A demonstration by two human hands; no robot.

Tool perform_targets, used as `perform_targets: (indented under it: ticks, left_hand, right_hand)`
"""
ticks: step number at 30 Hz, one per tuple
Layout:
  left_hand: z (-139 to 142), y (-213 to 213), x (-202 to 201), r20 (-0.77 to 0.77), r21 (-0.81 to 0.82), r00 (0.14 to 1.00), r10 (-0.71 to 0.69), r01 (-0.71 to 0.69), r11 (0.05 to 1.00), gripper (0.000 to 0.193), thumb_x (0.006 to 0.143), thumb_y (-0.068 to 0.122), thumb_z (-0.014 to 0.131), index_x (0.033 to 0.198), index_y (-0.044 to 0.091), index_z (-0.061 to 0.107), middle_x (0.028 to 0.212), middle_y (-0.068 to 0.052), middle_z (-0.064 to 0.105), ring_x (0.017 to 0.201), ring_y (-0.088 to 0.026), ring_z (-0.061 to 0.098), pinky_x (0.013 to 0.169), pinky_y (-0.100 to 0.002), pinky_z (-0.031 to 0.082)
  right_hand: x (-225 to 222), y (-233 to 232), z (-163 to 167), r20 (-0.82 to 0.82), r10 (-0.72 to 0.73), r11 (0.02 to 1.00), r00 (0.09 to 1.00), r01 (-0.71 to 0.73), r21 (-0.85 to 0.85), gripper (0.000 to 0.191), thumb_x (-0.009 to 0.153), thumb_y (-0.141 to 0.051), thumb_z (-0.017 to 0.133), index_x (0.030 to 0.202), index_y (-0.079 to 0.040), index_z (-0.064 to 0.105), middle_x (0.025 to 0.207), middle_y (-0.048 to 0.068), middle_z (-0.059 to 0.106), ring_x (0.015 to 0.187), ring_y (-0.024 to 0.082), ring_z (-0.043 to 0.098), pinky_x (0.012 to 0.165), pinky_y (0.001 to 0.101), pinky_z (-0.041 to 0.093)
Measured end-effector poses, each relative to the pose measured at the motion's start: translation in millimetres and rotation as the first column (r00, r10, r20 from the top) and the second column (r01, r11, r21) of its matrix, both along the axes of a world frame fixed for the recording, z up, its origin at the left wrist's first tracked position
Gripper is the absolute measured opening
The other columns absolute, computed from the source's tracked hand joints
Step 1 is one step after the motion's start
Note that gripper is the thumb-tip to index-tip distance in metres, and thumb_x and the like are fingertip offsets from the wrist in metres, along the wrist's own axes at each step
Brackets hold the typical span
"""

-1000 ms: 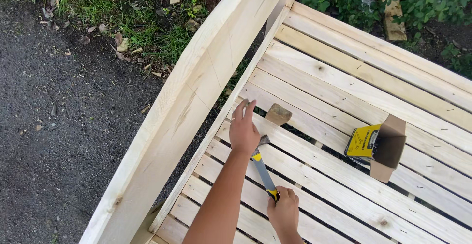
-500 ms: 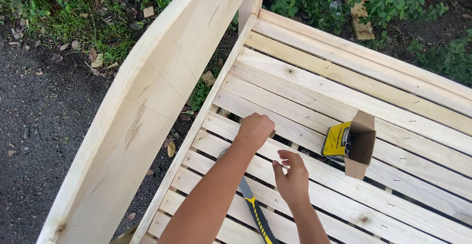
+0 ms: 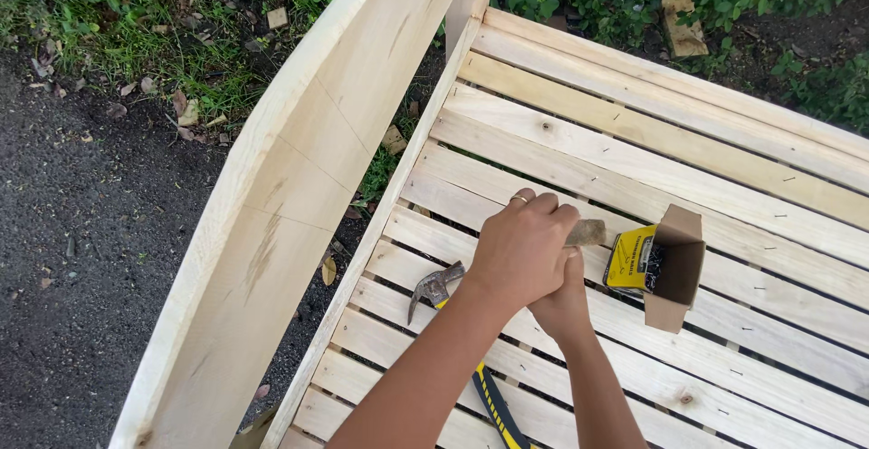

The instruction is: The person hammers protruding nails flush into the slats of a wooden frame outdoors, using a scrap wood block at times to press or position slats. They take nails from a cardboard nail box, work across different slats, and reposition the frame while hammering.

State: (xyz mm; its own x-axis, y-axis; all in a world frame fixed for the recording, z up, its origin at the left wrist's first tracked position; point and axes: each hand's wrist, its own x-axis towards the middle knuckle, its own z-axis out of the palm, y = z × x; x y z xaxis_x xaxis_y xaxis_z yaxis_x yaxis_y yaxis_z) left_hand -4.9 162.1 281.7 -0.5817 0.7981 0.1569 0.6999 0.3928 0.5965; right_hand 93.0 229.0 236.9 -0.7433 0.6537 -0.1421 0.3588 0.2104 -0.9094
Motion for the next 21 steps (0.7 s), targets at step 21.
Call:
perform_targets:
  ticks: [21]
  left_hand:
    - [204, -220, 86, 0.729, 0.335, 0.551, 0.407, -0.805, 0.49, 0.041, 0.086, 0.03, 0.076, 0.115, 0.003, 0.065, 0.097, -0.012, 0.079, 0.089, -0.019, 0.078, 0.08, -0.033, 0.059]
  right_hand:
    - [17, -211, 158, -0.26, 0.071, 0.993, 0.963, -0.093, -0.075, 0.044, 0.084, -0.027, 0.073, 0.12, -0.004, 0.065, 0.106, 0.011, 0.079, 0.096, 0.023, 0.079, 0.087, 0.035, 0.059]
